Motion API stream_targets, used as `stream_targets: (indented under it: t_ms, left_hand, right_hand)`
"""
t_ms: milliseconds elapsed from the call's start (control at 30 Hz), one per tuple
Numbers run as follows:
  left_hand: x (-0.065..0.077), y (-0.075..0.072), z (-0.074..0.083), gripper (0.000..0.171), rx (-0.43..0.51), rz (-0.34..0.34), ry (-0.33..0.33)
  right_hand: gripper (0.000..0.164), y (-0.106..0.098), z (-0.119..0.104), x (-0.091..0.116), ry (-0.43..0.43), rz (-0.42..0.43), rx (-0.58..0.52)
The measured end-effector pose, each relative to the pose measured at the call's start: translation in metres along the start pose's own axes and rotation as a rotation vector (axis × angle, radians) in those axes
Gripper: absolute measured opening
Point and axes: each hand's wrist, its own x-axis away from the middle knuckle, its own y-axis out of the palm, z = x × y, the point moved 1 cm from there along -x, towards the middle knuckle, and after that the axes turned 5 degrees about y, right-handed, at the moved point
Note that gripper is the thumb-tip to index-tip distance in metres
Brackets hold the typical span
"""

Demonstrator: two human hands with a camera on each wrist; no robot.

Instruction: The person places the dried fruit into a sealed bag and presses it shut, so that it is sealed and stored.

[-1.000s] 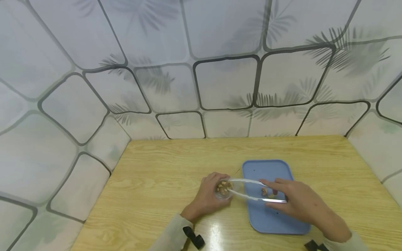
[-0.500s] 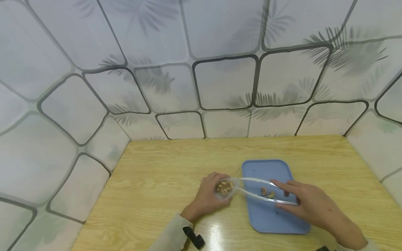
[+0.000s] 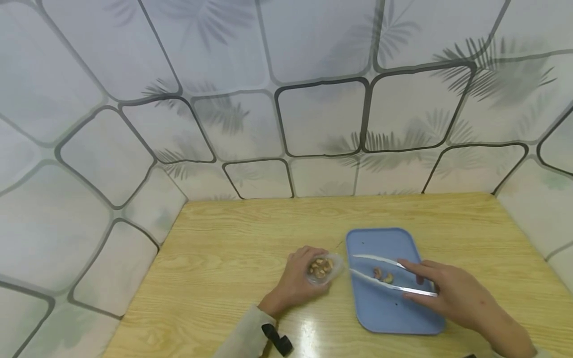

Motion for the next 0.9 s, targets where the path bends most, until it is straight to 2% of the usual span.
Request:
stream_targets:
  t_ms: [167, 433, 600, 767, 900]
  left_hand:
    - [-0.001, -0.001, 0.001, 0.069, 0.007, -0.014, -0.01]
    - [-0.002, 0.001, -0.001, 0.07, 0.011, -0.026, -0.025]
    - [-0.002, 0.0, -0.001, 0.07, 0.019, -0.031, -0.038]
    - [-0.001, 0.0, -0.001, 0.069, 0.031, -0.034, -0.047]
    - [-0.002, 0.0, 0.0, 0.07, 0.024, -0.025, -0.037]
  right_hand:
    - [0.069, -0.006, 0.01, 0.004, 0.017, -0.039, 0.025]
    - [0.072, -0.017, 0.021, 0.005, 0.106, -0.138, 0.048]
    - [0.074, -0.02, 0.025, 0.005, 0.15, -0.197, 0.024]
    - [0.075, -0.022, 0.029, 0.005, 0.19, -0.292, -0.024]
    - [0.075, -0.023, 0.031, 0.006, 0.194, -0.315, -0.048]
